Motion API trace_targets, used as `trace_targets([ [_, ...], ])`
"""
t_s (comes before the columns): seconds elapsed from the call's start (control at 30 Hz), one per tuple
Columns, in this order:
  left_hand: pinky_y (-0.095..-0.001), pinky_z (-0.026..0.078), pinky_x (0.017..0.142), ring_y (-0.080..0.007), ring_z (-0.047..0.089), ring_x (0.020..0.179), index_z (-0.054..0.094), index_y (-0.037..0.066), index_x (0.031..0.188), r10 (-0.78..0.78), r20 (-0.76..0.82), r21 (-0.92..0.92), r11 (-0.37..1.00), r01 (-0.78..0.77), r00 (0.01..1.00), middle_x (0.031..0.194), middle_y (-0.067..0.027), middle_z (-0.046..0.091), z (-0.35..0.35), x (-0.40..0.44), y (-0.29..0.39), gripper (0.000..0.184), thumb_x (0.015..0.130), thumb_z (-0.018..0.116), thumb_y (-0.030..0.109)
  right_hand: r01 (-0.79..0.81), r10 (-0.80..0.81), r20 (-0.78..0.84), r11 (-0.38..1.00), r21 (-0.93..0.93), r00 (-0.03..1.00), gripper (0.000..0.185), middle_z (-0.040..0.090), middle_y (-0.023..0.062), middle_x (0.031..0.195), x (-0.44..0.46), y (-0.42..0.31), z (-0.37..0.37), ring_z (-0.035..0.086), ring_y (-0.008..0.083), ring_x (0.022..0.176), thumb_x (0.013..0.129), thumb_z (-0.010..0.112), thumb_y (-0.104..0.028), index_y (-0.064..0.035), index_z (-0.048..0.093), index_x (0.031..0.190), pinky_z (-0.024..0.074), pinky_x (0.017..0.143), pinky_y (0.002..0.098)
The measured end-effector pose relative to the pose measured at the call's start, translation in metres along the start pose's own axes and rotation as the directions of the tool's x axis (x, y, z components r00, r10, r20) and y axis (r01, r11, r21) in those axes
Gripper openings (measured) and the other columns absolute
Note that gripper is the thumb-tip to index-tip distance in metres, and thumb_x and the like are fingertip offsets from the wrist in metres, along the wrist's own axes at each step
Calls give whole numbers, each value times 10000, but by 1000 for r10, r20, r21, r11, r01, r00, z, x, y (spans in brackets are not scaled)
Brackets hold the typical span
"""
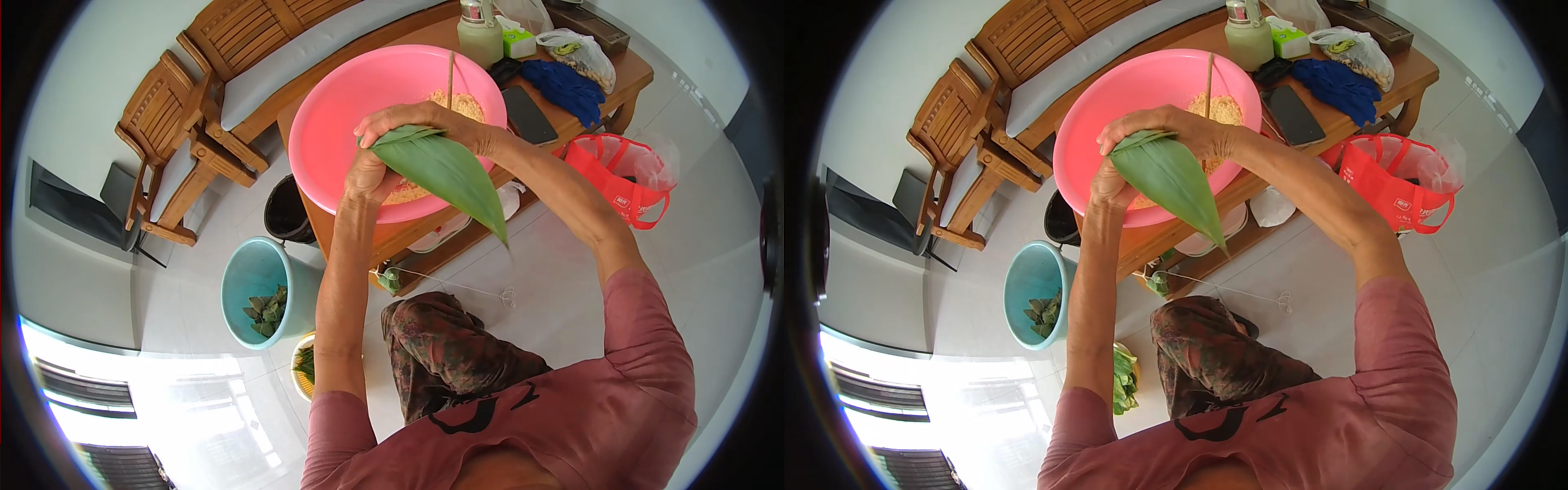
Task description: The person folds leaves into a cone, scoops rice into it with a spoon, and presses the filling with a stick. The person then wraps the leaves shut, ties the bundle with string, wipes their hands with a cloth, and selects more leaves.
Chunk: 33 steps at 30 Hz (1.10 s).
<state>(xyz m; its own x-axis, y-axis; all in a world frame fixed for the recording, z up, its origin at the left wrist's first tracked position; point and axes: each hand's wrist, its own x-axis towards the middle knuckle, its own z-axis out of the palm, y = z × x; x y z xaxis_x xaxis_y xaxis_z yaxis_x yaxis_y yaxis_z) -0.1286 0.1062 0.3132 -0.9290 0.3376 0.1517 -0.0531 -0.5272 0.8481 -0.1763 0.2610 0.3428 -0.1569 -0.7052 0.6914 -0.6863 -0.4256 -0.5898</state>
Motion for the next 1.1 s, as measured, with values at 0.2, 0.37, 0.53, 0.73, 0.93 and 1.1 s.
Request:
trace_targets([
  [0.2,-352,484,836,-190,560,952,516,54,1060,-40,5,-5,999,40,999,1030,-56,562,-3,-2,2,425,715,714,206,-35,37,-39,998,57,999,425,581,64,1067,-1,-2,2,499,214,1088,685,702,-162,-61,558,1073,386,958,366],
  [0.37,-418,453,860,-239,527,1018,471,47,1127,39,159,73,996,-51,986,1085,-101,532,-3,-10,7,638,682,705,440,-82,87,-41,989,127,995,418,583,48,1059,-4,-2,0,479,212,1114,673,701,-164,-82,569,1061,365,971,371],
  [0.53,-411,443,867,-256,515,1030,452,32,1179,64,8,-178,982,-62,998,1108,-135,519,26,-14,10,812,703,509,688,-44,46,9,987,-153,999,385,580,42,1056,-1,-14,-2,473,220,1115,692,668,-228,-121,577,1051,361,960,372],
  [0.73,-370,458,849,-238,528,1005,460,25,1180,31,-121,92,996,-20,992,1093,-125,529,33,-13,15,831,726,417,719,-5,6,2,951,-310,1000,410,551,38,1048,-1,-14,5,495,233,1040,690,658,-258,-122,529,1055,382,903,370],
  [0.93,-355,475,824,-208,555,949,487,39,1135,94,15,133,986,-95,995,1027,-107,559,28,-12,14,679,786,468,621,-57,49,-70,992,-116,996,530,469,73,1141,-5,-7,6,456,266,1080,707,652,-257,-137,403,1159,359,915,381],
  [1.1,-361,514,761,-199,573,892,472,30,1098,76,-178,45,997,-69,981,992,-115,540,26,-10,9,495,859,492,462,30,-84,-94,882,-471,992,558,406,94,1213,-17,1,6,422,302,1102,727,646,-260,-120,378,1197,337,944,409],
])
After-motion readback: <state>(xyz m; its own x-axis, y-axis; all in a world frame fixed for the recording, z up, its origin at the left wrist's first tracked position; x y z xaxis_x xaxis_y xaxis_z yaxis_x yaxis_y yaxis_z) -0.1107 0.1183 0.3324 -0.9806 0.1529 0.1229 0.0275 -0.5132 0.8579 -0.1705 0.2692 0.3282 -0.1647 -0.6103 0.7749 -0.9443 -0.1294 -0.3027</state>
